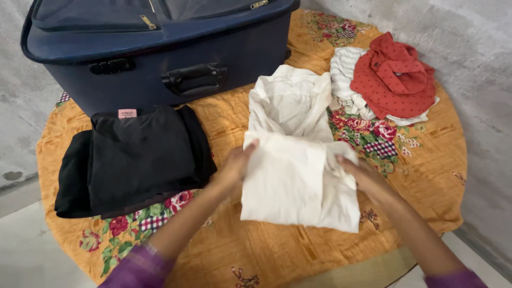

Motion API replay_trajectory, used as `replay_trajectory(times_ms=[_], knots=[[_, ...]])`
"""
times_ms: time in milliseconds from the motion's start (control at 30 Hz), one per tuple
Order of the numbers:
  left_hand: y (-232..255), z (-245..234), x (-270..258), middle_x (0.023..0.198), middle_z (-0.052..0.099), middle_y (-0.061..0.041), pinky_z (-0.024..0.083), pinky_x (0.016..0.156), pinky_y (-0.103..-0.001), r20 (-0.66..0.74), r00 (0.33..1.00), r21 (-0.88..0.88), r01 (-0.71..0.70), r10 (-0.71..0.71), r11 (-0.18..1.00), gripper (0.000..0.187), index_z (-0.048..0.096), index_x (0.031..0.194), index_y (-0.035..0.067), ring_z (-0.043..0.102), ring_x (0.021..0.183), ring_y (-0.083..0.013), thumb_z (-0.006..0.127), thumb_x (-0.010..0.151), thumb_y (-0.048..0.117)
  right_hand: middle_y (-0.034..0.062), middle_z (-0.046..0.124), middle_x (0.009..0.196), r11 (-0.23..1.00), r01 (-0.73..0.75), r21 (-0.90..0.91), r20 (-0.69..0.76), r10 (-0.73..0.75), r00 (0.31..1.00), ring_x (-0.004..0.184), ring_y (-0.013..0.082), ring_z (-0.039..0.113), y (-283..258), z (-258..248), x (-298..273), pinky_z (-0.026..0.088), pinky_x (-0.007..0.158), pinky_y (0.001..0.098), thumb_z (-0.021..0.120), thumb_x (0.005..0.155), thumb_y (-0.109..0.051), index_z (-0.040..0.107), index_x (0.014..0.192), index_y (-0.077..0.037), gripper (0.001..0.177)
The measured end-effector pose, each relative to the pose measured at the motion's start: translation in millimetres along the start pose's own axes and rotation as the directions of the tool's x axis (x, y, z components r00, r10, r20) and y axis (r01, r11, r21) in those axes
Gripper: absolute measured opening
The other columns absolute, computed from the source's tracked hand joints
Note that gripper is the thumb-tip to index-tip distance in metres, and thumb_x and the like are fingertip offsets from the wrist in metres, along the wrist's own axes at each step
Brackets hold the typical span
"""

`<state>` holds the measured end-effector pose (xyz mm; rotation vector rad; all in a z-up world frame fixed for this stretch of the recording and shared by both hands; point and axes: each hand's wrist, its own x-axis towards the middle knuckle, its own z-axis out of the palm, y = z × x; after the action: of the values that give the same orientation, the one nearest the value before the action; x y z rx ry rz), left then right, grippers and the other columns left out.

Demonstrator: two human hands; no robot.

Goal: The person folds several shirts on a bed next to a blue suitcase. They fold a white shirt, a pastel tie-dye shirt, and a striped shirt, stacking them neatly. The person also buttons the striped shirt before folding it.

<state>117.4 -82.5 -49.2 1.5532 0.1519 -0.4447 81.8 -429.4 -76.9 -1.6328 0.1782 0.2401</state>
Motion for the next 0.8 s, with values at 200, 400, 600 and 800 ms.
replay_trajectory(times_ms=[200,400,600,800], knots=[[-3,-16,38,0.132,0.067,-0.011,0.051,0.100,-0.033,0.145,0.973,0.088,-0.191,0.178,0.978,0.049,0.055,0.142,0.003,0.066,0.116,-0.0196,0.064,0.099,0.024,0.0064,0.070,0.131,0.989,0.145,0.017,-0.027,-0.144,0.989,0.112,0.0130,0.067,20,-2,22,0.052,0.095,0.0298,0.067,0.088,-0.013,0.057,0.142,-0.004,0.056],[-9,-18,46,0.124,0.072,-0.012,0.057,0.095,-0.035,0.216,0.939,-0.114,-0.247,0.267,0.962,0.051,0.056,0.142,0.004,0.071,0.107,-0.0214,0.064,0.092,0.011,0.0087,0.069,0.128,0.912,0.344,0.224,-0.076,-0.335,0.939,0.110,0.0157,0.067,18,-11,33,0.054,0.095,0.0299,0.064,0.085,0.005,0.052,0.145,-0.003,0.061],[1,-12,40,0.115,0.074,-0.016,0.060,0.081,-0.041,-0.027,0.898,0.341,-0.404,0.438,0.849,0.047,0.062,0.134,0.001,0.073,0.091,-0.0290,0.071,0.090,0.017,0.0123,0.072,0.124,0.934,0.258,-0.248,-0.122,-0.295,0.948,0.107,0.0180,0.068,1,2,44,0.054,0.091,0.0326,0.073,0.087,-0.009,0.055,0.144,-0.002,0.060],[-4,-22,-63,0.128,0.060,-0.016,0.051,0.095,-0.044,0.264,0.593,0.695,-0.664,0.761,0.276,0.060,0.060,0.130,0.004,0.063,0.116,-0.0386,0.078,0.078,0.028,0.0179,0.048,0.152,0.539,0.510,-0.670,0.130,-0.591,0.796,0.142,0.0316,0.045,1,6,-51,0.035,0.113,0.0437,0.083,0.076,-0.026,0.049,0.145,-0.005,0.079]])
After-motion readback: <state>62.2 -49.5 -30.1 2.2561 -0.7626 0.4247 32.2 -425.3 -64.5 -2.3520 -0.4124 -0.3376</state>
